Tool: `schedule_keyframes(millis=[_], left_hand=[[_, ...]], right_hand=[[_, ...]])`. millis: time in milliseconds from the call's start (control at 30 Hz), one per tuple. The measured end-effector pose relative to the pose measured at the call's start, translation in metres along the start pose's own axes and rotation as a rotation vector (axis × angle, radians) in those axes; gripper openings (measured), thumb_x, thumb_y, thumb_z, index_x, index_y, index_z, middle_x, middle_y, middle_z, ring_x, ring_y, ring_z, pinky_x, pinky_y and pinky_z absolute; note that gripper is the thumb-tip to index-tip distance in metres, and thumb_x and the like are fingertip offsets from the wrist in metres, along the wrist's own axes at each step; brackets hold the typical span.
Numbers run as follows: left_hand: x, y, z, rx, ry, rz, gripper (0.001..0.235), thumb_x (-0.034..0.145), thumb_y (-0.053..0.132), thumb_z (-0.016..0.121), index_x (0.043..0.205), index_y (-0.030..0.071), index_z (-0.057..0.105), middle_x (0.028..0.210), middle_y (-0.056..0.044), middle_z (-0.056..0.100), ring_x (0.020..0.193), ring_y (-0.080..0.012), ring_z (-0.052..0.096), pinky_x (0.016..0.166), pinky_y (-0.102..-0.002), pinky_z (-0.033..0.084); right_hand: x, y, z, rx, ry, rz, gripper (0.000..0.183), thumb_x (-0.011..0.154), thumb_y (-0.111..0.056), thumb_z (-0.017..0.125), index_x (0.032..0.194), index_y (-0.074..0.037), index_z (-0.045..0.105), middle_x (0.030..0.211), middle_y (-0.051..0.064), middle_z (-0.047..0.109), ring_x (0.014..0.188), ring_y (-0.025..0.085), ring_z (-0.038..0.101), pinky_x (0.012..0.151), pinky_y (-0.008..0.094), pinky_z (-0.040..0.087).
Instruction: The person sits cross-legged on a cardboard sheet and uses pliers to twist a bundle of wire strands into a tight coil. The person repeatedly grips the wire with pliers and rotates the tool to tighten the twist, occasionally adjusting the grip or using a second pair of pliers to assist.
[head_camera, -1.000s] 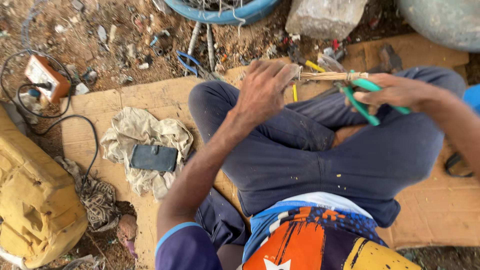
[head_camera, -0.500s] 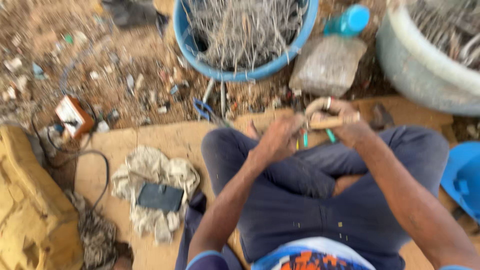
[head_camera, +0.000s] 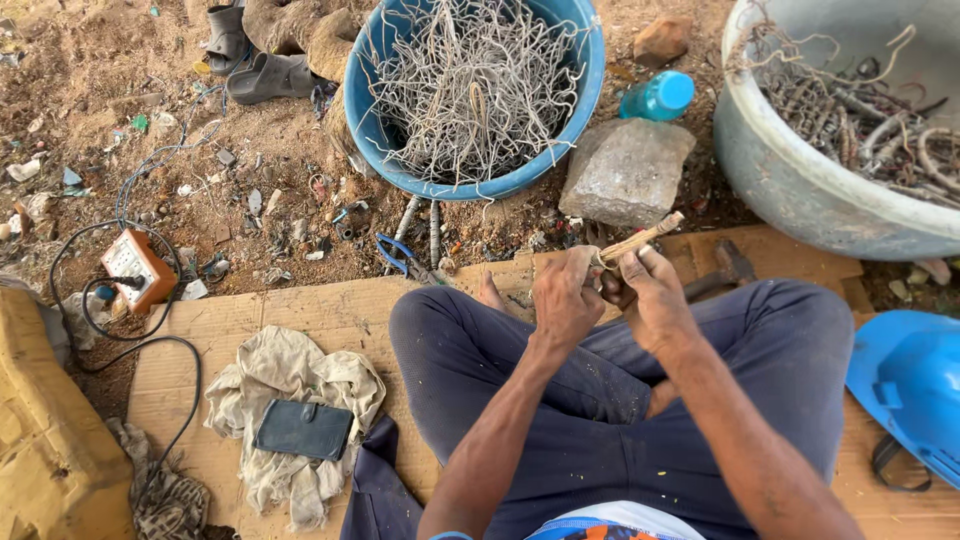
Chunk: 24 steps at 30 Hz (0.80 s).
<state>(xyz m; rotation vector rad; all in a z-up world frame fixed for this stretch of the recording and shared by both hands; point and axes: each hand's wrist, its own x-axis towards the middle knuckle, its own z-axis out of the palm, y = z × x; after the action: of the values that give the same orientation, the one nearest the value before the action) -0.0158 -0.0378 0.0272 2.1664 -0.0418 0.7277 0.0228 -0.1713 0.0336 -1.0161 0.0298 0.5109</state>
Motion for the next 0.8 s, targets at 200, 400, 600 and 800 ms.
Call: schedule_keyframes(millis=[200,400,600,800], left_hand=[[-0.009,0.007,0.005,0.124,0.139,0.094,0.03,0.089,0.003,0.064,0.12,0.005,0.063,0.095,-0.016,0.068,0.089,-0.0357,0.065,0.084,-0.046,0.048],[-0.02,0.001,0.034,-0.294,-0.025,-0.248,0.026,0.1,0.008,0.065,0.125,0.001,0.07,0.112,-0.014,0.074,0.102,-0.0261,0.072,0.09,-0.036,0.055],[-0.012,0.03,0.031,-0.717,-0.28,-0.489,0.037,0.105,0.021,0.056,0.135,0.0,0.064,0.124,-0.012,0.07,0.109,-0.0211,0.066,0.093,-0.033,0.055],[-0.001,0.045,0.028,-0.566,-0.329,-0.403,0.044,0.106,0.031,0.053,0.136,0.001,0.063,0.121,-0.013,0.072,0.107,-0.0213,0.07,0.09,-0.035,0.059]], right_hand=[[-0.038,0.031,0.022,-0.532,0.284,-0.467,0.019,0.109,-0.023,0.061,0.108,-0.004,0.06,0.088,0.002,0.058,0.072,0.009,0.046,0.063,0.027,0.041],[-0.031,0.053,-0.013,-0.432,0.289,-0.605,0.035,0.109,-0.029,0.054,0.132,-0.002,0.058,0.121,0.005,0.062,0.107,0.013,0.058,0.094,0.027,0.048],[-0.022,0.049,-0.027,-0.133,0.057,-0.406,0.039,0.109,-0.032,0.05,0.136,-0.003,0.054,0.121,0.002,0.06,0.113,0.012,0.056,0.099,0.029,0.049],[-0.037,0.039,-0.032,-0.065,0.137,-0.226,0.03,0.114,-0.03,0.049,0.123,-0.003,0.059,0.089,-0.003,0.055,0.076,0.007,0.048,0.063,0.026,0.045]])
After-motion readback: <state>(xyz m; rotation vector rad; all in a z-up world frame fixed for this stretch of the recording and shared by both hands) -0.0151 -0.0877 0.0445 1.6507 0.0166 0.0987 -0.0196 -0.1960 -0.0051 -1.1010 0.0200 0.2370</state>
